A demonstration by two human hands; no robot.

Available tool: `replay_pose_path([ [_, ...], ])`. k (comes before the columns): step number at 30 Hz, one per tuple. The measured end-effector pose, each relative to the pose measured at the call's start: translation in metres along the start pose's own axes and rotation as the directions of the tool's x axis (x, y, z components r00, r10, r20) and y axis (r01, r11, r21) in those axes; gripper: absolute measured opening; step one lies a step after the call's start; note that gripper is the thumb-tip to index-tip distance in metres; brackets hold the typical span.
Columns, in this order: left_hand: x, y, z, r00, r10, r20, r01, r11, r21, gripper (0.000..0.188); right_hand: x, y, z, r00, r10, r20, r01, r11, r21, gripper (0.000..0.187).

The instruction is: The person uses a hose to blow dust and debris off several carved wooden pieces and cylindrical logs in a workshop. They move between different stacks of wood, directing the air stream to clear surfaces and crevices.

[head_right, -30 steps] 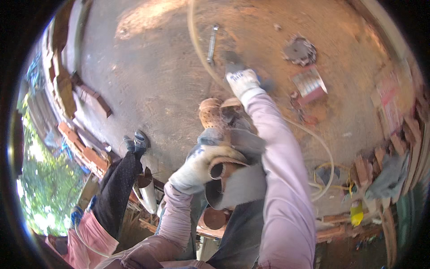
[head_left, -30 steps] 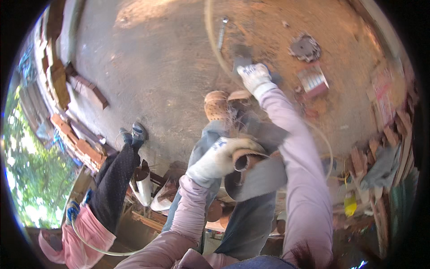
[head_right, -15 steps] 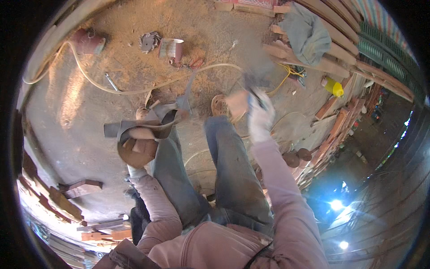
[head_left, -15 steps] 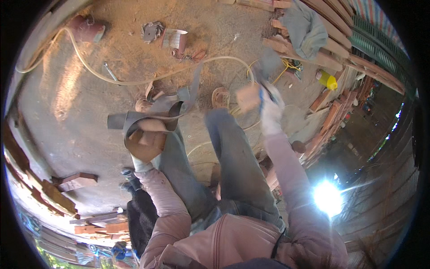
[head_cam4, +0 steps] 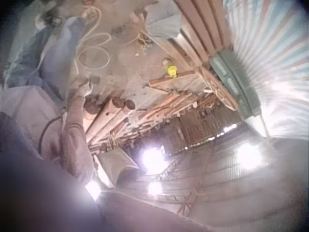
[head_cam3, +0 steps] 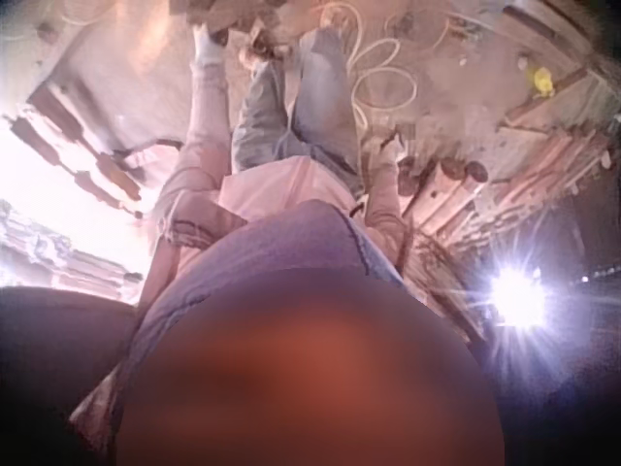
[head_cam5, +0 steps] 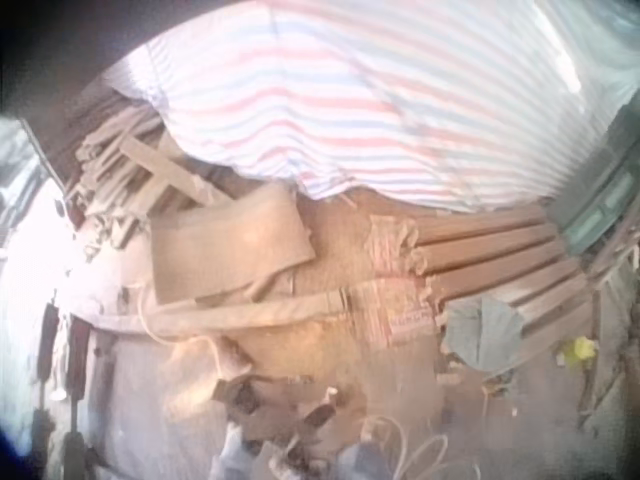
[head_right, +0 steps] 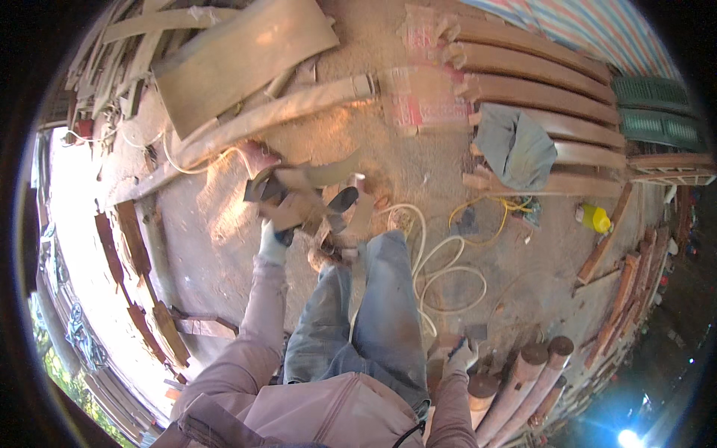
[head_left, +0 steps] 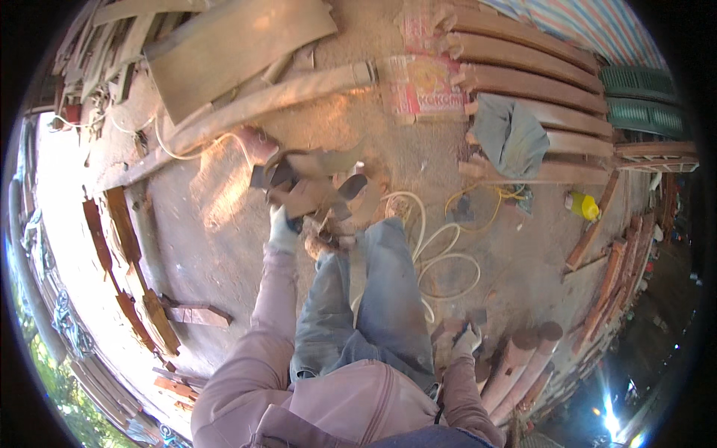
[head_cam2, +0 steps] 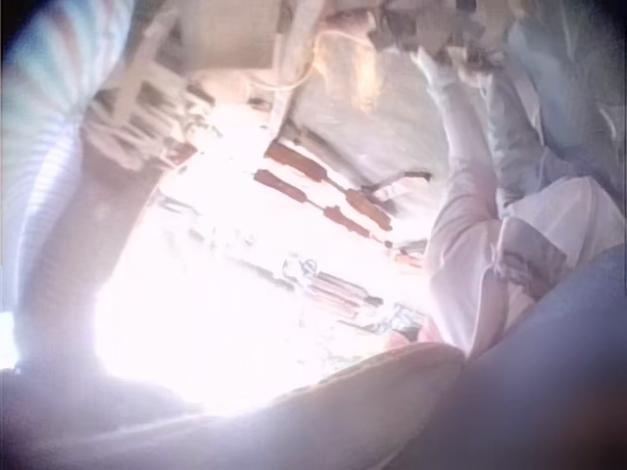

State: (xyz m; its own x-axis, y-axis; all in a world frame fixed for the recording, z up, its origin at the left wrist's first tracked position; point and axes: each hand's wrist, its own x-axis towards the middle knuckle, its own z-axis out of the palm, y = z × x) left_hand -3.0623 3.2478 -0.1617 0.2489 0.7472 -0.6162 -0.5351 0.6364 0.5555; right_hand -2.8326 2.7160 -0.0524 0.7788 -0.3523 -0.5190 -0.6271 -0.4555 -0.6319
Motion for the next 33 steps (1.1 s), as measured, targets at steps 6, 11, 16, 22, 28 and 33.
replay_pose_path([
  [6,0.183,-0.023,0.203,0.901,0.284,0.328,-0.373,0.892,0.254,0.025,0.051,-0.203,0.261,0.892,-0.311,0.329,0.24,0.941,0.239,0.023],
  [11,0.27,0.017,0.391,0.902,-0.044,0.43,-0.045,0.98,0.196,0.034,0.039,-0.404,0.424,0.618,-0.424,0.662,0.119,0.883,0.454,0.053],
  [16,0.282,0.01,0.45,0.867,0.201,0.455,-0.394,0.836,0.382,0.048,0.038,-0.444,0.485,0.519,-0.467,0.716,-0.012,0.834,0.552,0.052],
  [22,0.205,-0.152,0.317,0.97,0.145,0.194,-0.241,0.5,0.832,0.037,0.09,-0.259,0.419,0.696,-0.021,0.717,-0.25,0.93,0.269,0.013],
  [28,-0.055,-0.327,0.202,0.646,-0.759,-0.087,-0.269,-0.332,0.904,0.06,0.16,-0.049,0.269,0.865,0.453,0.216,-0.412,0.886,-0.213,0.011],
  [33,-0.092,-0.372,0.186,0.731,-0.676,-0.088,-0.431,-0.558,0.709,0.033,0.249,0.014,0.211,0.971,0.204,0.121,-0.002,0.517,-0.856,0.045],
])
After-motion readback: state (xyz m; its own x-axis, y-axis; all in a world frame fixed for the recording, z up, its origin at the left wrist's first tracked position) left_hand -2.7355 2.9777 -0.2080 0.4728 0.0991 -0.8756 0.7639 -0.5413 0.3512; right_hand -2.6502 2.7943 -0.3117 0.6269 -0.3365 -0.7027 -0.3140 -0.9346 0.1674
